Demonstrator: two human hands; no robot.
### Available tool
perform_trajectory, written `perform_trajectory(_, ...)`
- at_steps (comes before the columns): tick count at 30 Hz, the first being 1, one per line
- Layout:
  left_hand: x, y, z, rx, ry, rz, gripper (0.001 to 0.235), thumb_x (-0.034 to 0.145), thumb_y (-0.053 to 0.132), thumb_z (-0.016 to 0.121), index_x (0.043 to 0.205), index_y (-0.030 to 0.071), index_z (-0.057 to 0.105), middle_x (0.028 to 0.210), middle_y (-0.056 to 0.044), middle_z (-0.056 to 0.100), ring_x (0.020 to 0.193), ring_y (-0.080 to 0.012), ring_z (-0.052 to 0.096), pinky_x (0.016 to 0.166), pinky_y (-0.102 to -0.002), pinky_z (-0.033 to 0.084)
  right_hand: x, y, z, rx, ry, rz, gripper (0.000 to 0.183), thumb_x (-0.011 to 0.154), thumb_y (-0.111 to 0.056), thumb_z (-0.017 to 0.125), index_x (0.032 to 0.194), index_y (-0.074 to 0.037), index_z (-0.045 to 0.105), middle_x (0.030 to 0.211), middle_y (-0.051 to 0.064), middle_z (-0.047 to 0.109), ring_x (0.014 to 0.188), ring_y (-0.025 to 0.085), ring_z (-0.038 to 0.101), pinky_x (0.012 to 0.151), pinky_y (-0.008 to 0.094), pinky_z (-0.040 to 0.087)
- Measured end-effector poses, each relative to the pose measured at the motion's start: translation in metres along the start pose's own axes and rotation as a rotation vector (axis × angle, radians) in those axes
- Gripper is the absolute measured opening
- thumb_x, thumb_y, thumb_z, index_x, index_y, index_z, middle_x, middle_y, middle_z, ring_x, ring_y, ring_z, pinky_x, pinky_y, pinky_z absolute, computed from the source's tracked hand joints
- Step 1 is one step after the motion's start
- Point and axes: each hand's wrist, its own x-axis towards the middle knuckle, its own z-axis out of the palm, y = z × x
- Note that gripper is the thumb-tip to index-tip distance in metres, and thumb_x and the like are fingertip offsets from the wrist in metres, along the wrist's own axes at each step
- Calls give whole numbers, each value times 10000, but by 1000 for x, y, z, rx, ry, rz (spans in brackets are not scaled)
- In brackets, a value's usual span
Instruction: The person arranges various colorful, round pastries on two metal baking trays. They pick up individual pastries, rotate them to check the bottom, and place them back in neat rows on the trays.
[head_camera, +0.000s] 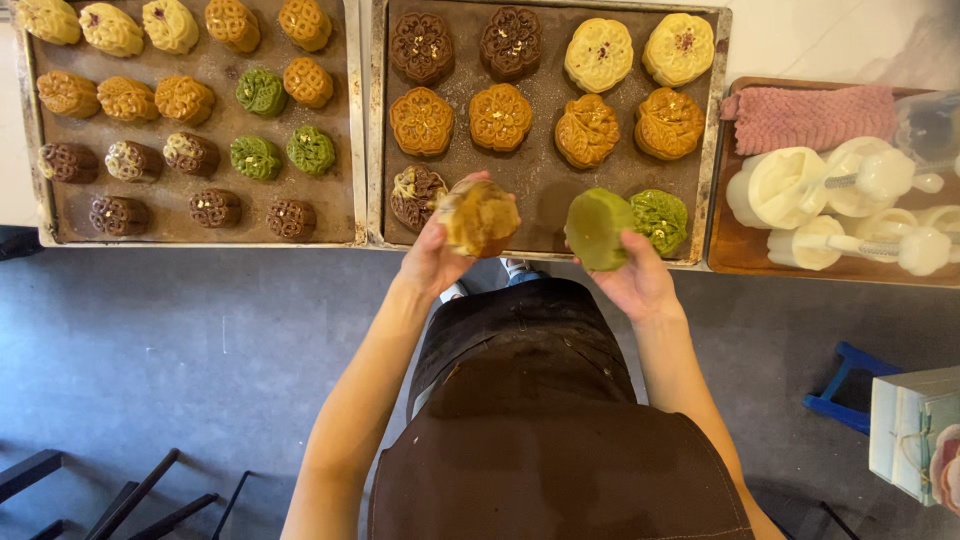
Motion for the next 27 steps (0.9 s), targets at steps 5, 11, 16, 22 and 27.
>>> perform_trajectory(5,11,3,8,1182,97,28,913,709,341,881,1488,174,436,1394,-158,540,1262,-347,578,1045,-452,530,14,1,17,-1324,292,-377,862,698,-347,908,1406,-35,529,1247,155,620,1148,285,630,994,412,534)
perform_trajectory(11,31,-19,19,2142,116,179,953,646,350,904,1479,186,473,1356,-188,512,1230,-391,518,1015,-545,440,33,15,38,-2015,409,-497,957,656,-371,937,1413,-2,482,1308,197,500,1240,369,501,1036,479,450)
perform_trajectory(16,38,-14,10,2120,126,256,1013,678,626,914,1467,178,463,1333,-197,509,1218,-401,511,1092,-653,329,36,13,39,-2109,342,-525,1072,701,-482,925,1489,14,393,1353,236,462,1244,389,487,1036,498,440)
perform_trajectory(22,101,4,-9,2261,302,357,983,790,500,863,1537,73,388,1420,-227,510,1261,-385,530,1109,-492,405,80,-24,38,-2131,408,-680,1067,848,-531,896,1572,-16,305,1414,248,467,1262,393,493,1061,502,428)
perform_trajectory(27,145,-4,-10,2357,355,105,1238,661,542,900,1560,33,218,1370,-254,504,1171,-394,544,997,-478,465,128,-35,39,-2139,472,-560,1235,711,-521,932,1581,-23,210,1342,254,496,1207,406,505,1027,510,423)
